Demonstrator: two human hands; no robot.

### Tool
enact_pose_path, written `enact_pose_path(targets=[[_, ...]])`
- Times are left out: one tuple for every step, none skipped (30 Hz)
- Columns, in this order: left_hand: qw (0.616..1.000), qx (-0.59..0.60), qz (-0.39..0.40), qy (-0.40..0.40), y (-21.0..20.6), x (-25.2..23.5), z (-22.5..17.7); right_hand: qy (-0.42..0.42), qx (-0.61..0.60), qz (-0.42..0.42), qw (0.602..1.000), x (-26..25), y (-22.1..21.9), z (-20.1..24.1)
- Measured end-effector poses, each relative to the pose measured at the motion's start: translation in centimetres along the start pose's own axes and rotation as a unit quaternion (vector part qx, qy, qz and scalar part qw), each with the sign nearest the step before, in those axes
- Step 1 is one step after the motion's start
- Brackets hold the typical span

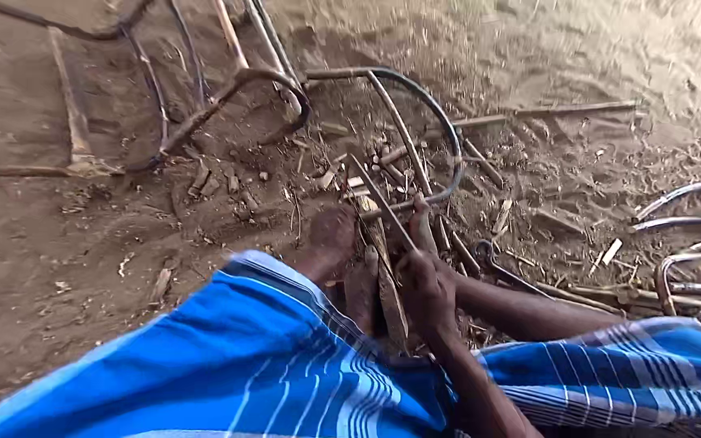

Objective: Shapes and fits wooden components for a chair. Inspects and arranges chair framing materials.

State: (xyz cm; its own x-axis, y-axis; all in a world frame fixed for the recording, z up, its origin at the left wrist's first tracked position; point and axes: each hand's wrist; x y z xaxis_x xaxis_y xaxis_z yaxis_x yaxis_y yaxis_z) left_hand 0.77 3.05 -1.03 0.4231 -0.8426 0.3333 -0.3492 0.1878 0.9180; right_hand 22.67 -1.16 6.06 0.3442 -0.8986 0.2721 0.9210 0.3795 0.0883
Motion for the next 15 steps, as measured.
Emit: enact_pose_path(targets=[[1.000,0.000,0.001,0.000,-0.3,-0.2,0.3,-0.011,-0.016,0.018,1.000,-0.2,0.2,0.4],[1.000,0.000,-0.001,0.004,-0.3,-0.4,0.3,-0.019,-0.031,0.030,0.999,-0.3,0.7,0.3],[1.000,-0.004,0.000,0.008,-0.2,-0.2,0.0,-0.026,-0.038,0.031,0.998,0.3,1.2,-0.4],[1.000,-0.013,0.002,0.010,0.2,-0.1,-0.6,-0.032,-0.044,0.023,0.998,0.8,1.5,-1.2],[1.000,-0.022,0.000,0.009,0.9,-0.2,-1.0,-0.031,-0.058,0.015,0.998,1.0,1.6,-2.1],[1.000,-0.028,0.003,0.010,1.5,-0.2,-1.4,-0.032,-0.072,0.006,0.997,1.2,1.4,-2.6],[0.999,-0.032,0.020,0.013,2.1,0.2,-1.9,-0.037,-0.074,-0.002,0.997,1.5,1.1,-2.7],[0.998,-0.034,0.047,0.020,2.9,0.7,-2.6,-0.040,-0.068,-0.006,0.997,1.8,0.8,-2.6],[0.997,-0.036,0.063,0.022,3.5,1.1,-3.2,-0.041,-0.054,-0.011,0.998,1.9,0.4,-2.1],[0.997,-0.035,0.066,0.021,3.8,1.1,-3.5,-0.036,-0.037,-0.014,0.999,2.0,0.1,-1.4],[0.997,-0.032,0.063,0.019,3.9,1.1,-3.6,-0.025,-0.022,-0.016,0.999,2.0,-0.1,-0.8],[0.998,-0.029,0.058,0.016,3.8,0.9,-3.5,-0.011,-0.012,-0.020,1.000,2.0,-0.3,-0.4],[0.998,-0.030,0.055,0.013,3.5,0.5,-3.3,0.004,-0.011,-0.022,1.000,2.0,-0.4,-0.2],[0.998,-0.030,0.051,0.006,3.0,0.0,-3.1,0.014,-0.015,-0.023,1.000,2.0,-0.4,-0.3],[0.998,-0.031,0.045,-0.001,2.2,-0.6,-2.6,0.018,-0.018,-0.025,0.999,2.0,-0.3,-0.4]])
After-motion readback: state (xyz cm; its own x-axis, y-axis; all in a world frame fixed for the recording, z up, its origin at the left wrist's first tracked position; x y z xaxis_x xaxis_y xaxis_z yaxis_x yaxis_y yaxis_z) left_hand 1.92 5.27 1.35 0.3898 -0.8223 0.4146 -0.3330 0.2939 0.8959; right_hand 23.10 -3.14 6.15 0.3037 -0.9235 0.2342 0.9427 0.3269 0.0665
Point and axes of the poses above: each hand's wrist, its own x-axis away from the middle knuckle, its own y-axis out of the back of the hand, z = x × y, and after that the axes turned 2 degrees about -x, right-handed
